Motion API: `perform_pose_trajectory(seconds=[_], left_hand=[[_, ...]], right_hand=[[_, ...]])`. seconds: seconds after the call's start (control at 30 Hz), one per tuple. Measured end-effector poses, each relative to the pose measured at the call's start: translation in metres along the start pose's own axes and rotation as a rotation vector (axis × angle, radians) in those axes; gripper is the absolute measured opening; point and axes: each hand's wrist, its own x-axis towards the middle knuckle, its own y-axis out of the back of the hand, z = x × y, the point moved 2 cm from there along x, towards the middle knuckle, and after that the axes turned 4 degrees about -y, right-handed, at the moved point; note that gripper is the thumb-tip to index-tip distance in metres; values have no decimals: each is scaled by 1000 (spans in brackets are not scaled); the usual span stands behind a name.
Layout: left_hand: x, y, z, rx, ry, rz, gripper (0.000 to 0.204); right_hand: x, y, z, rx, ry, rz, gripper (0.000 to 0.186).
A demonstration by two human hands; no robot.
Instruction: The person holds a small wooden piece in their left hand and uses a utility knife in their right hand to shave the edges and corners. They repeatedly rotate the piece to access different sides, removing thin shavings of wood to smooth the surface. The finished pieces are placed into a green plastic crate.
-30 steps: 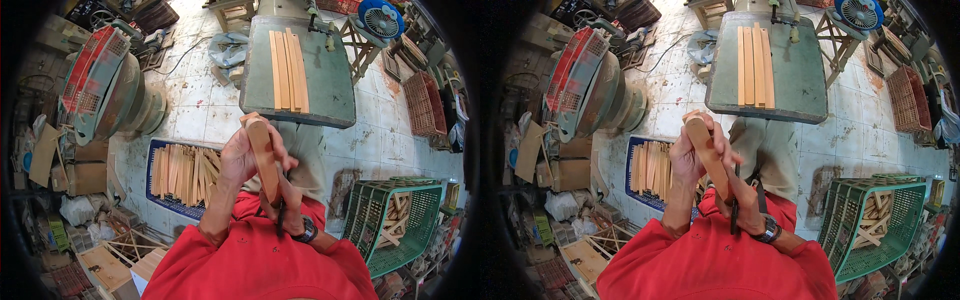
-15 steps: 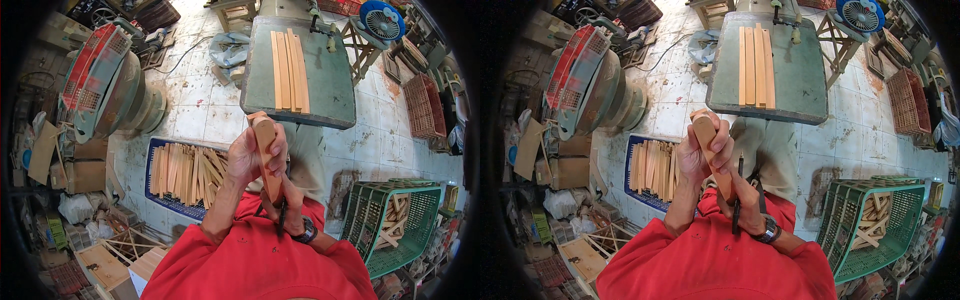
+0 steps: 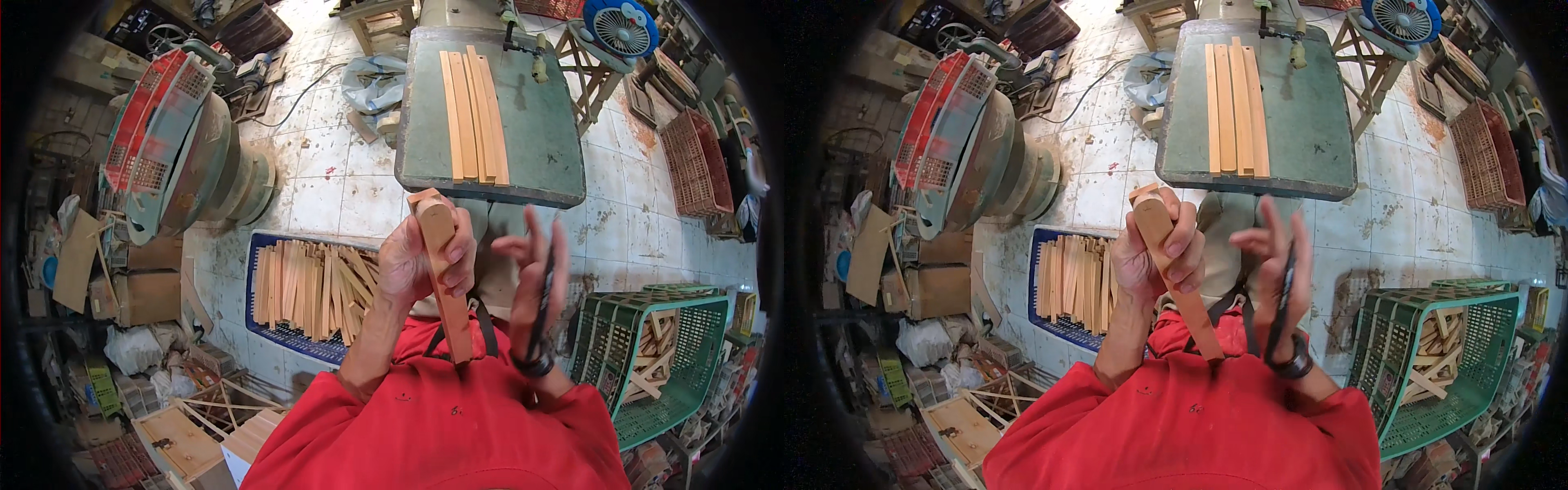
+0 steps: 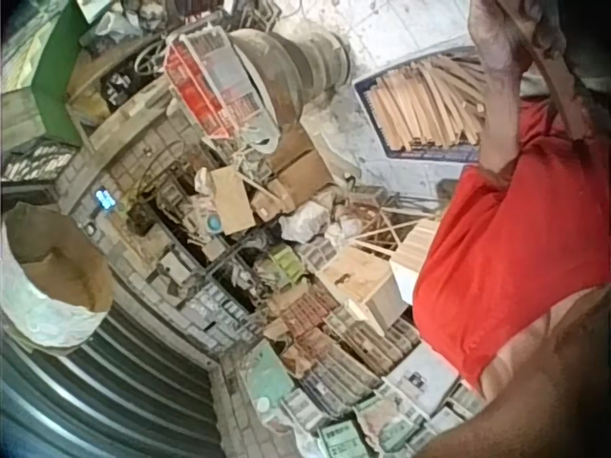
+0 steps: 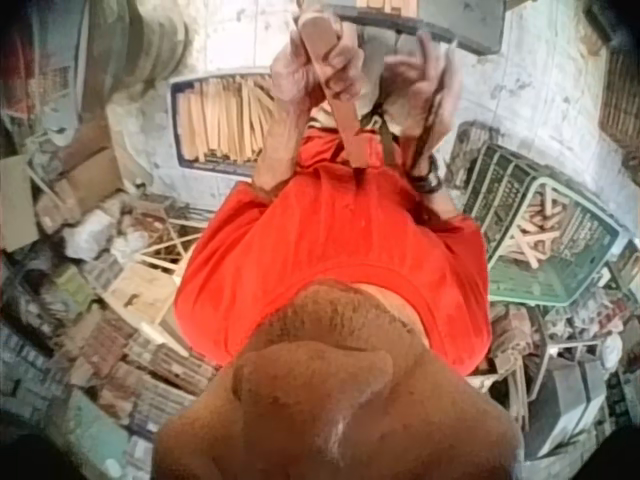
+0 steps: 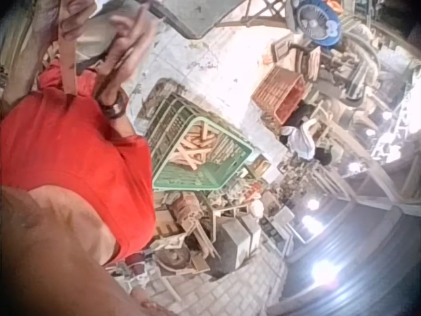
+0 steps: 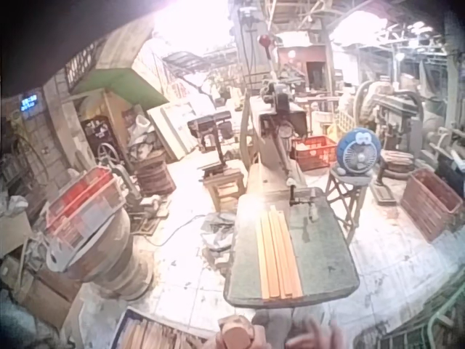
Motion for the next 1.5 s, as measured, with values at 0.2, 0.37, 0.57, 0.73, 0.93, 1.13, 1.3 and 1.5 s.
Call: perform_pose_trajectory(seconds=[0.2,0.37,0.57,0.73,0.93,1.13,1.3,1.5], left_hand=[[-1,2,-3,-43,43,-37,46],[-4,4,-6,-83,62,-21,52],[-8,15,-5,-121,63,67,62],[-2,23,-6,-123,76,-5,60],[-3,34,-8,-171,85,29,54],[-5,31,-7,-144,76,48,53],[-6,23,-5,-105,86,49,56],[-7,20,-5,-133,96,73,62]], right_hand=[[51,-1,-39,21,230,-216,53],[67,-15,-44,-51,361,-290,34],[77,-24,-47,41,225,-370,20],[82,-28,-43,147,-15,-360,17],[87,-30,-31,27,-6,-370,16],[88,-31,-29,-25,-10,-395,15],[88,-33,-35,3,30,-403,12],[90,-34,-38,-27,56,-431,11]])
